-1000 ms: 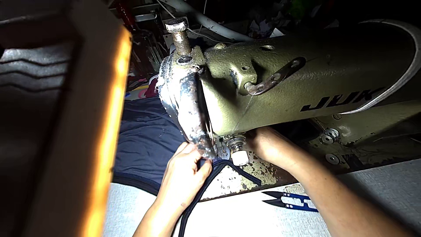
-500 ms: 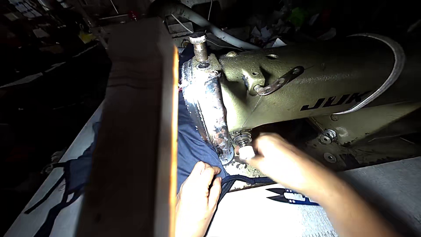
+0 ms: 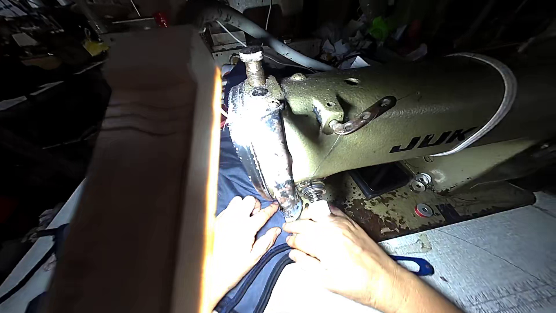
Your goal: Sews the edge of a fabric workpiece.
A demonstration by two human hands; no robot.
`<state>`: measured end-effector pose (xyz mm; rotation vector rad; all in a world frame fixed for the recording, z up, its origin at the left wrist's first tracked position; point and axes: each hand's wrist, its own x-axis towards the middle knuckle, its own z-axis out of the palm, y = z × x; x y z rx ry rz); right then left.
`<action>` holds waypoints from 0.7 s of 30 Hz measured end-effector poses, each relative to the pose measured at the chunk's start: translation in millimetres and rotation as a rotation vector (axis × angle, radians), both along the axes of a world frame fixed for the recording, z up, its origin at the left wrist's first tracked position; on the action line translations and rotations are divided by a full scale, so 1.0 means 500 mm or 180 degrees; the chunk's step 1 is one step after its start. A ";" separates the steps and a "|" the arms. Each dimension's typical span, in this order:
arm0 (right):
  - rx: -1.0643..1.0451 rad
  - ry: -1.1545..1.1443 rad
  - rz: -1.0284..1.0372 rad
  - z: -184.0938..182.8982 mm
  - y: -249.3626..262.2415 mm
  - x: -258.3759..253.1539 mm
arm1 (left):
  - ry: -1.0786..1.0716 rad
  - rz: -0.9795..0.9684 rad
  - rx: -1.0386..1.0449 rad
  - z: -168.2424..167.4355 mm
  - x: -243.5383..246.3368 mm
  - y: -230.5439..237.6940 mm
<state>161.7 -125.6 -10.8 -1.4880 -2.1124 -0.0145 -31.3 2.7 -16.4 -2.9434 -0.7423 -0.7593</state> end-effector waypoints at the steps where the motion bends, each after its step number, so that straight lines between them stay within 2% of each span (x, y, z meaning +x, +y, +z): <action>1: 0.0009 -0.0064 0.0021 0.000 0.001 0.001 | 0.0033 0.0039 -0.0024 -0.001 0.000 0.000; 8: 0.0018 -0.0375 -0.0260 0.008 0.007 -0.008 | 0.0092 0.0261 0.0020 0.007 0.016 0.001; 11: -0.0104 -0.0182 -0.0358 0.006 0.011 -0.003 | 0.0058 0.0364 -0.0018 0.015 0.030 -0.005; 21: 0.0159 0.0042 -0.0375 -0.008 0.012 -0.001 | -0.0026 0.0584 0.0095 -0.001 0.048 -0.018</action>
